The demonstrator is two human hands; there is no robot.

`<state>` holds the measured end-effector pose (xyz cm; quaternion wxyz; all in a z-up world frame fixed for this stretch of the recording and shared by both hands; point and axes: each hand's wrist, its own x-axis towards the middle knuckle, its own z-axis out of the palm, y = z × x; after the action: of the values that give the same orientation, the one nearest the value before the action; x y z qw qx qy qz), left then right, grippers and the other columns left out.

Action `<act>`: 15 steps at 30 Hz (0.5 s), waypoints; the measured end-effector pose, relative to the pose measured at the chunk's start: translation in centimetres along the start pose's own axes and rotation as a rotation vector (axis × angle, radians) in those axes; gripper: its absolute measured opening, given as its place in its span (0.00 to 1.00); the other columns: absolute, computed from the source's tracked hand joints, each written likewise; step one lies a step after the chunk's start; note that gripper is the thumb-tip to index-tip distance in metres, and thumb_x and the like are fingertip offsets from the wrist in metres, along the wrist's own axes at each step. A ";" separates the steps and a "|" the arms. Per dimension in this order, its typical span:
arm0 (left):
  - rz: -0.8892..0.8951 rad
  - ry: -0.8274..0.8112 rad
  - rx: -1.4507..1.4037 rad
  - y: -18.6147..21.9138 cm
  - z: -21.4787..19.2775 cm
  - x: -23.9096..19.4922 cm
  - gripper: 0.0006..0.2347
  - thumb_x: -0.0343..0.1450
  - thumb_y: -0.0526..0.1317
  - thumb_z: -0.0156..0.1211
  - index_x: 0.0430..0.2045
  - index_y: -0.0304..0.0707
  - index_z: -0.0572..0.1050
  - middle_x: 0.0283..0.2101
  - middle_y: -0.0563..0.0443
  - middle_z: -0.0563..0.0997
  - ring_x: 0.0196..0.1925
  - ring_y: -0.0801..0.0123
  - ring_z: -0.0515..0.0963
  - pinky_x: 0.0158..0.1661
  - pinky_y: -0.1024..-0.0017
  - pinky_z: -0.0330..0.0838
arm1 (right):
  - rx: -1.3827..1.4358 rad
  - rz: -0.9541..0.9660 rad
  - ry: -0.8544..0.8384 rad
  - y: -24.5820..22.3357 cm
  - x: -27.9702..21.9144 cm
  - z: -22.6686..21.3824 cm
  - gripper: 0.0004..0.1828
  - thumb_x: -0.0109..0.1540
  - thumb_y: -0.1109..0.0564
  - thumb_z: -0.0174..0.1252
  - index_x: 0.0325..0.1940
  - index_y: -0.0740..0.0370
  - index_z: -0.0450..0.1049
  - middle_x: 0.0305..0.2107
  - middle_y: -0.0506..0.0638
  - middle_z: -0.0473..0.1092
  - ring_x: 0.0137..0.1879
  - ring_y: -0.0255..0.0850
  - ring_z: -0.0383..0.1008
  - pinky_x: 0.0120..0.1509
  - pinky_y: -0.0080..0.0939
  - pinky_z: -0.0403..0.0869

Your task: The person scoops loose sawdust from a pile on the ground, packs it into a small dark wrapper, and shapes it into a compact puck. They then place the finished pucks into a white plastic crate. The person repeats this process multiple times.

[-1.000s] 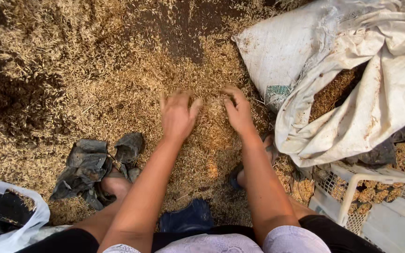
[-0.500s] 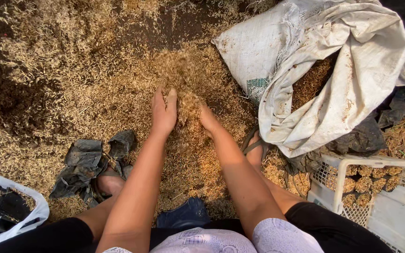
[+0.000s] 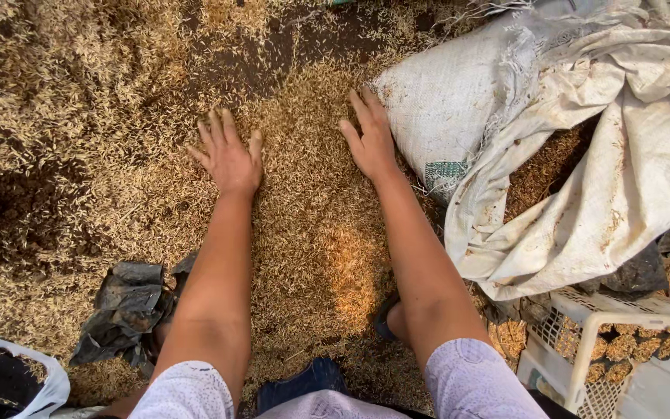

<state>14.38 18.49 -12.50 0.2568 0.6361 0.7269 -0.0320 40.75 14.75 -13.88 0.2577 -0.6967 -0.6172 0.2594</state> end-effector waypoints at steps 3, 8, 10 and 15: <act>0.127 -0.016 -0.293 2.9 1.8 0.5 0.30 0.76 0.61 0.36 0.72 0.49 0.57 0.77 0.48 0.52 0.79 0.52 0.45 0.73 0.48 0.37 | -0.174 0.105 -0.116 -1.3 0.7 4.0 0.32 0.69 0.37 0.49 0.73 0.51 0.63 0.74 0.61 0.53 0.78 0.61 0.46 0.76 0.69 0.45; 0.146 -0.128 -0.555 5.7 -0.1 -3.7 0.31 0.73 0.64 0.41 0.67 0.47 0.65 0.74 0.45 0.64 0.76 0.54 0.61 0.73 0.52 0.54 | 0.225 0.333 -0.192 -4.2 -3.6 5.0 0.38 0.67 0.32 0.48 0.75 0.54 0.59 0.73 0.58 0.55 0.79 0.55 0.53 0.80 0.59 0.55; 0.106 -0.222 -0.696 5.9 -2.5 -4.9 0.33 0.70 0.65 0.44 0.68 0.48 0.64 0.74 0.44 0.65 0.76 0.54 0.63 0.71 0.53 0.58 | 0.369 0.463 -0.240 -4.4 -4.1 3.1 0.40 0.66 0.32 0.48 0.75 0.56 0.58 0.73 0.59 0.53 0.78 0.56 0.53 0.78 0.60 0.55; 0.195 -0.210 -0.562 2.8 -8.9 -6.4 0.33 0.78 0.57 0.46 0.76 0.45 0.45 0.78 0.38 0.45 0.78 0.44 0.49 0.68 0.44 0.46 | 0.405 0.409 0.002 -1.1 -8.7 -1.2 0.37 0.71 0.33 0.36 0.76 0.59 0.61 0.73 0.61 0.58 0.78 0.57 0.56 0.80 0.56 0.55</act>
<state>14.41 16.58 -1.37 0.4980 0.6000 0.6126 0.1296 39.87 6.16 -11.85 0.3344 -0.7413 -0.3994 0.4233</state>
